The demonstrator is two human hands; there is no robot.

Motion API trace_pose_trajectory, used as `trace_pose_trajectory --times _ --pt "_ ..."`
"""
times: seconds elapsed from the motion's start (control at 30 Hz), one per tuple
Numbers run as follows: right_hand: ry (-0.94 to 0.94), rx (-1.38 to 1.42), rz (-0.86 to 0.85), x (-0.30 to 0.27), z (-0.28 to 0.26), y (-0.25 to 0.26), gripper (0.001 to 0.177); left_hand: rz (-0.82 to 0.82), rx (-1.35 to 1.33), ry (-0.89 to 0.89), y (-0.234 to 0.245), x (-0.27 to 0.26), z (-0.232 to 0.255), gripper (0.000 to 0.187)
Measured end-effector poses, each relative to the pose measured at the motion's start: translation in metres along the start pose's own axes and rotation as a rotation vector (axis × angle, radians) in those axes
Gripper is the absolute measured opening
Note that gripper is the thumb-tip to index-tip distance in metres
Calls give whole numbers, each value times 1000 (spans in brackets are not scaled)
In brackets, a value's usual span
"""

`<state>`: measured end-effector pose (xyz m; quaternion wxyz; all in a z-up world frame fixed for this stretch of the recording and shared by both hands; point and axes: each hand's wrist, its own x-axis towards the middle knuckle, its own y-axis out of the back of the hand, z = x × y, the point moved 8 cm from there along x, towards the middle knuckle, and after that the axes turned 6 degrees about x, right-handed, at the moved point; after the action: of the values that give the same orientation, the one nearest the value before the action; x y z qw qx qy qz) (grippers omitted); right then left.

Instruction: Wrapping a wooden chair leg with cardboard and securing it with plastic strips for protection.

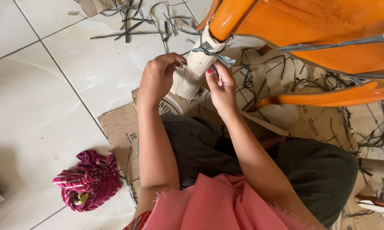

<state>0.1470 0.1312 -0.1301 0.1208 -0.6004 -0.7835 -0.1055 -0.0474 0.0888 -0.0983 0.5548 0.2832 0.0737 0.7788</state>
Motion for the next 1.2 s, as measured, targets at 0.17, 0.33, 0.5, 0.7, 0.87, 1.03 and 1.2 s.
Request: trace_pose_trajectory --times 0.17,0.33,0.5,0.7,0.87,1.03,1.2 --pt "-55 62 -42 10 -4 -7 33 71 -93 -33 -13 10 -6 24" --pt "-115 168 10 12 6 -9 28 121 -221 -37 -32 20 -8 33" --pt "-166 504 -59 12 50 -2 31 34 -411 48 -56 28 -35 28" --pt "-135 562 73 15 39 5 25 70 -520 97 -64 27 -44 28" --pt "-143 452 244 13 36 12 31 188 -247 138 -37 21 -22 24" --pt "-95 309 306 4 11 6 33 148 -144 357 -40 13 -22 20" --pt "-194 65 332 -7 10 -4 16 114 -324 279 -42 12 -11 45"
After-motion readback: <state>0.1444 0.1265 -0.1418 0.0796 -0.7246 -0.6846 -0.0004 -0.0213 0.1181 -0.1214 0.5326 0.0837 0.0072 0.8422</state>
